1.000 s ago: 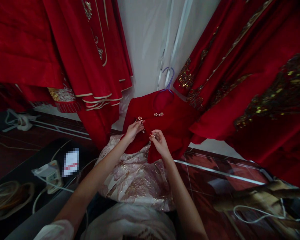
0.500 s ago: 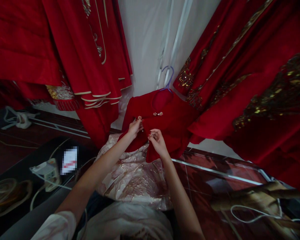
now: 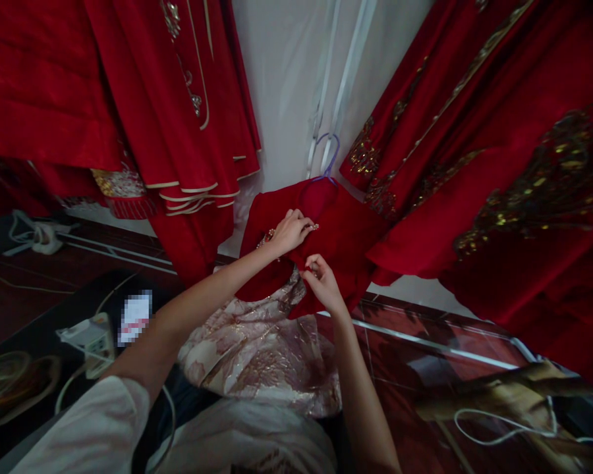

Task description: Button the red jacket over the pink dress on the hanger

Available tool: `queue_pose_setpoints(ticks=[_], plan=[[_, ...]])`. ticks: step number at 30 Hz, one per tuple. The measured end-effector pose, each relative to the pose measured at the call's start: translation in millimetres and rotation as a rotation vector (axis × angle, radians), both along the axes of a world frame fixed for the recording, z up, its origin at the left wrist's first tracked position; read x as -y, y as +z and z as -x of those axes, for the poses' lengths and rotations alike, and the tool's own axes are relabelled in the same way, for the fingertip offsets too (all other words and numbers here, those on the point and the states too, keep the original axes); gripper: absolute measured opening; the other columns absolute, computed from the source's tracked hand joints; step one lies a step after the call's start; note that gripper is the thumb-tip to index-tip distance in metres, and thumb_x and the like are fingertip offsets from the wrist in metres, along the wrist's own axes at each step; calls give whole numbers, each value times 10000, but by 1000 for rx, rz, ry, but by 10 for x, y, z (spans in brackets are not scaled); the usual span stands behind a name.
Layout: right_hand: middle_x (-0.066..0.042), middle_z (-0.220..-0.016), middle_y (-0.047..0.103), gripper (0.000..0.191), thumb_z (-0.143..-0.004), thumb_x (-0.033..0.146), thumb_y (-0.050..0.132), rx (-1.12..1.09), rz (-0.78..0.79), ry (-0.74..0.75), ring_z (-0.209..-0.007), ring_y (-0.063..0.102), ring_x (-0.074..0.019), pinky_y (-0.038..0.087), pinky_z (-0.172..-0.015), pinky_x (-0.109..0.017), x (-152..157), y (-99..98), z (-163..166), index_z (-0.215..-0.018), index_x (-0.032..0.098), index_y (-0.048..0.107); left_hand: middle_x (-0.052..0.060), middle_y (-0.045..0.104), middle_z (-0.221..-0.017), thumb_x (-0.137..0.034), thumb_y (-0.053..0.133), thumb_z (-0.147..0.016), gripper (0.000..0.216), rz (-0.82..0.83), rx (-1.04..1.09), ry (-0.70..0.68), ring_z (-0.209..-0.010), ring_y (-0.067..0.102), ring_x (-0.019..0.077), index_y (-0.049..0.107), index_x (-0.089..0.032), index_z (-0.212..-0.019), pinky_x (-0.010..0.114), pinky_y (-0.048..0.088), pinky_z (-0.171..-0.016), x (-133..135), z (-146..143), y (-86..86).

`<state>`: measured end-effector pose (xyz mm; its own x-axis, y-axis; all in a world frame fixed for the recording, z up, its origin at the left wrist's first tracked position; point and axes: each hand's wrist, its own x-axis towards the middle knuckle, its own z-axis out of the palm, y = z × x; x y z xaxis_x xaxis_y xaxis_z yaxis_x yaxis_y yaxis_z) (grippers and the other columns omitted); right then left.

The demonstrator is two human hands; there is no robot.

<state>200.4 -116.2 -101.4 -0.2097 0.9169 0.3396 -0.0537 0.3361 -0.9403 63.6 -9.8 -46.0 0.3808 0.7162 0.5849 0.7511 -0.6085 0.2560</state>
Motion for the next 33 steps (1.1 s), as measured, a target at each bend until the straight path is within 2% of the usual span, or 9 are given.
queue_pose_setpoints(ticks=[4,7,11,16,25,33], plan=[[64,-674,386,155,-729,183,551,45,-17,2,-588,365,-98,273,-572,-228,24,50,-36,-841,219,450,87,580,-1037,-310,565,-878,172,-95,-149,-70,-1037,470,248,682,-191,-918,423,336,-920,-47,14,132],[60,-679,391,151,-718,186,546,61,-27,-9,-591,373,-101,275,-575,-232,30,78,-51,-835,217,456,88,613,-998,-298,576,-870,160,-82,-223,-135,-1024,489,248,653,-166,-917,464,276,-964,-73,43,197],[44,-724,422,128,-724,178,530,80,-54,6,-634,401,-106,296,-605,-235,43,102,-40,-833,210,471,66,649,-904,-263,539,-890,136,-75,-225,-191,-983,529,218,611,-156,-935,462,230,-1011,-72,88,245],[32,-750,450,111,-724,172,513,116,-68,17,-647,409,-111,306,-611,-240,70,123,8,-824,204,478,43,671,-849,-279,577,-869,121,-102,-226,-221,-942,570,198,619,-167,-887,469,162,-1079,-105,104,270],[26,-752,460,96,-736,163,513,137,-63,19,-653,410,-114,313,-618,-242,68,114,13,-816,204,480,24,677,-785,-326,626,-833,148,-74,-241,-238,-882,596,183,641,-182,-867,465,153,-1092,-146,109,322],[19,-736,463,74,-736,182,537,155,-82,34,-675,441,-131,366,-657,-257,95,80,84,-792,213,499,41,678,-800,-265,545,-874,120,-133,-335,-250,-897,603,199,640,-191,-875,472,145,-1107,-90,130,433]])
